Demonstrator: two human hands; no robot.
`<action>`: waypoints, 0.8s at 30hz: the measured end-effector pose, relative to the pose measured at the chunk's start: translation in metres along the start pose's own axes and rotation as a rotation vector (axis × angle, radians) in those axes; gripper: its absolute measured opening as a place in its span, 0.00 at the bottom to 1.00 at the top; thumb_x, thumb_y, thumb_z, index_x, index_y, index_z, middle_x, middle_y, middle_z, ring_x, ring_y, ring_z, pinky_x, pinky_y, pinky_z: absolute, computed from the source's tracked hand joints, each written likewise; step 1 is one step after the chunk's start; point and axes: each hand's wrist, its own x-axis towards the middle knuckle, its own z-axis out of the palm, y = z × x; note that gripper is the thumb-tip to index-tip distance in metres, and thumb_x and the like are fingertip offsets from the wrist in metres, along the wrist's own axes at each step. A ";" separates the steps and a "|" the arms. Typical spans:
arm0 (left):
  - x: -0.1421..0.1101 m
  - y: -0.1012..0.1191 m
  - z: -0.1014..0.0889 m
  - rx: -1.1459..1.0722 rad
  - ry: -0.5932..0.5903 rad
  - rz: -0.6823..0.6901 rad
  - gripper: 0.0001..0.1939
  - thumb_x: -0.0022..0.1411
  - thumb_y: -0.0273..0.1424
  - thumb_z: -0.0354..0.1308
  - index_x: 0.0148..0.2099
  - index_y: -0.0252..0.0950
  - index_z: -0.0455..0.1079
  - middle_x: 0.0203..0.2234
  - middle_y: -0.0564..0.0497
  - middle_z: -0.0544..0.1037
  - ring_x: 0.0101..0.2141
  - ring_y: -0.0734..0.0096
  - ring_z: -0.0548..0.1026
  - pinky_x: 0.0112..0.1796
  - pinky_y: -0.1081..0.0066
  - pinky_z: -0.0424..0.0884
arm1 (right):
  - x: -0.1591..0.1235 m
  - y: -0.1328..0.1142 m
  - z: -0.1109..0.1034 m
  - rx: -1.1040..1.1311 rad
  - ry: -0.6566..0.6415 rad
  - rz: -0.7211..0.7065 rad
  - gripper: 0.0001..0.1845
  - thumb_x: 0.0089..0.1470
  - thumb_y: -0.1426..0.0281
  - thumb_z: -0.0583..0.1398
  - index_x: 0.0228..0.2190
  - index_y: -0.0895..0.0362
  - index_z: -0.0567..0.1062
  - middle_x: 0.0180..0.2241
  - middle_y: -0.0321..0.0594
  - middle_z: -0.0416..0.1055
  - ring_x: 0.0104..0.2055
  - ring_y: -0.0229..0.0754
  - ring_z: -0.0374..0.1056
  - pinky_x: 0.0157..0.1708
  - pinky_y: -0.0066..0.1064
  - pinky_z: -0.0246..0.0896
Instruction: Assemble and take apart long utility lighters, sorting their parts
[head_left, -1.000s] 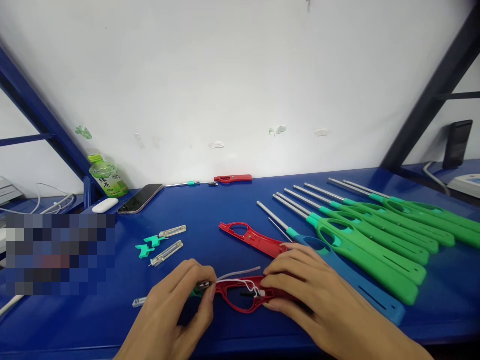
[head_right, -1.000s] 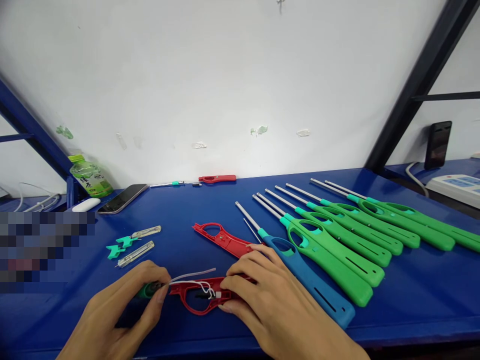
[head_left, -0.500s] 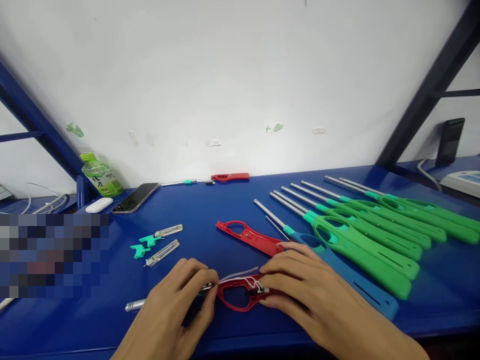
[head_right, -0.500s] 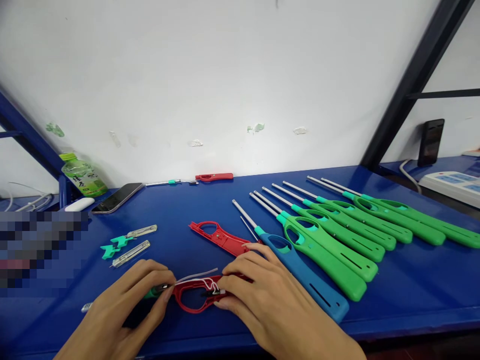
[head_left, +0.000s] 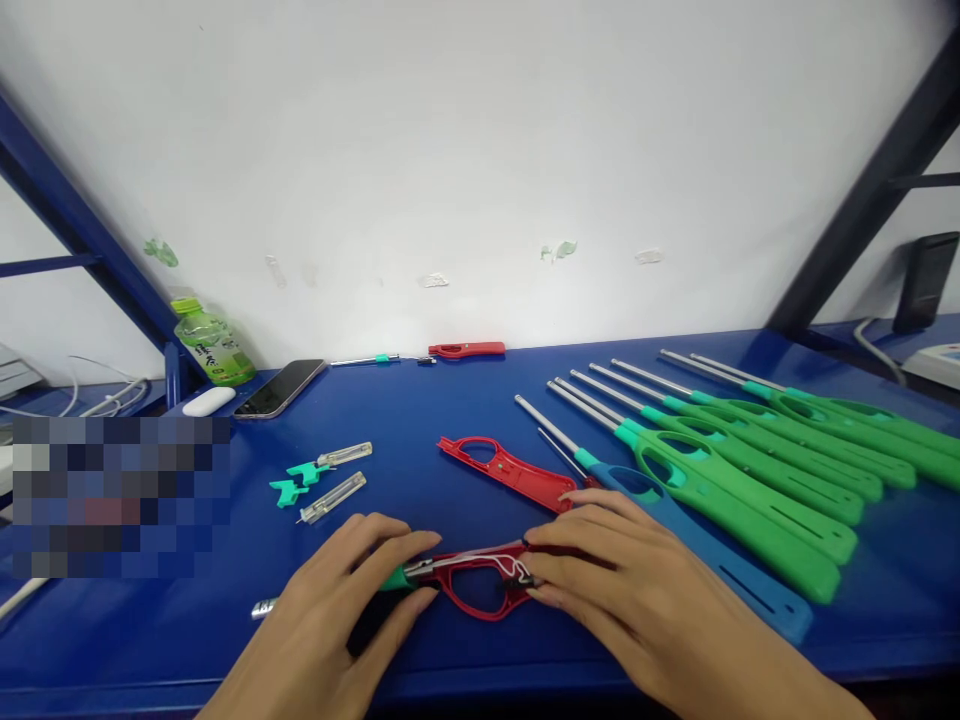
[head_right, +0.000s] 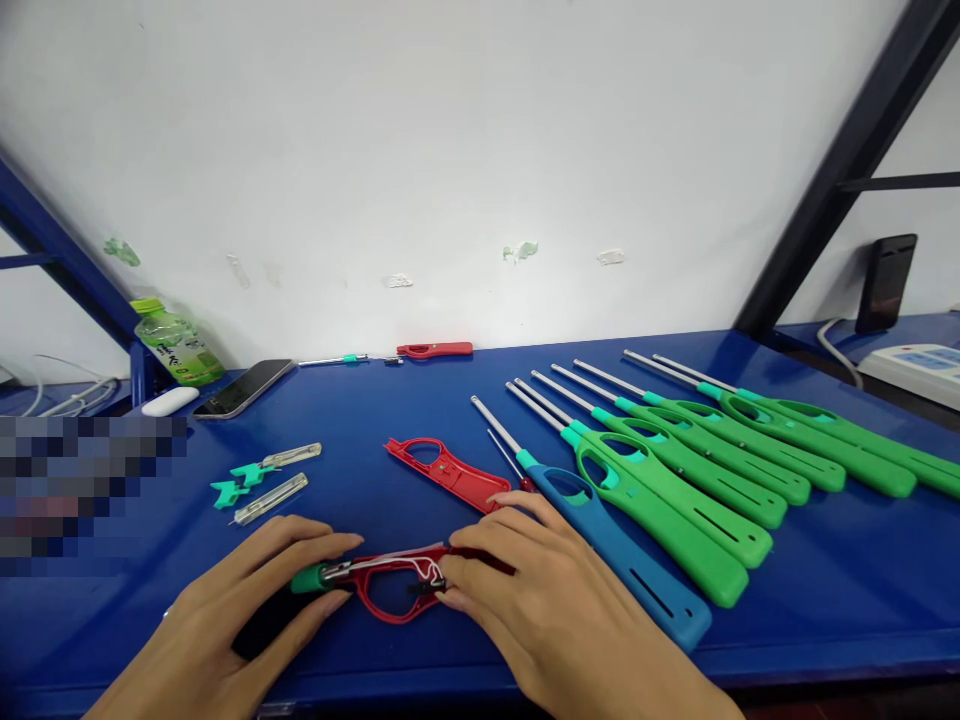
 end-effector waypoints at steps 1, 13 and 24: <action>-0.002 -0.001 -0.001 0.011 0.000 -0.013 0.15 0.76 0.43 0.59 0.60 0.50 0.75 0.48 0.53 0.81 0.45 0.69 0.83 0.48 0.76 0.80 | 0.000 0.000 0.001 0.002 -0.005 -0.004 0.15 0.77 0.65 0.54 0.47 0.49 0.82 0.46 0.28 0.82 0.47 0.35 0.77 0.64 0.32 0.60; -0.003 -0.008 -0.006 -0.124 -0.052 0.021 0.13 0.77 0.31 0.58 0.56 0.50 0.79 0.45 0.55 0.79 0.41 0.77 0.81 0.43 0.82 0.77 | -0.006 0.005 0.005 0.059 -0.011 0.019 0.13 0.75 0.63 0.57 0.51 0.47 0.81 0.48 0.28 0.81 0.51 0.37 0.76 0.65 0.33 0.58; -0.010 -0.006 -0.009 -0.075 -0.086 0.005 0.17 0.78 0.30 0.52 0.57 0.53 0.80 0.47 0.53 0.78 0.40 0.76 0.78 0.42 0.82 0.75 | -0.005 0.002 0.005 0.068 0.006 0.028 0.13 0.75 0.63 0.57 0.47 0.47 0.82 0.47 0.29 0.82 0.47 0.37 0.76 0.52 0.31 0.68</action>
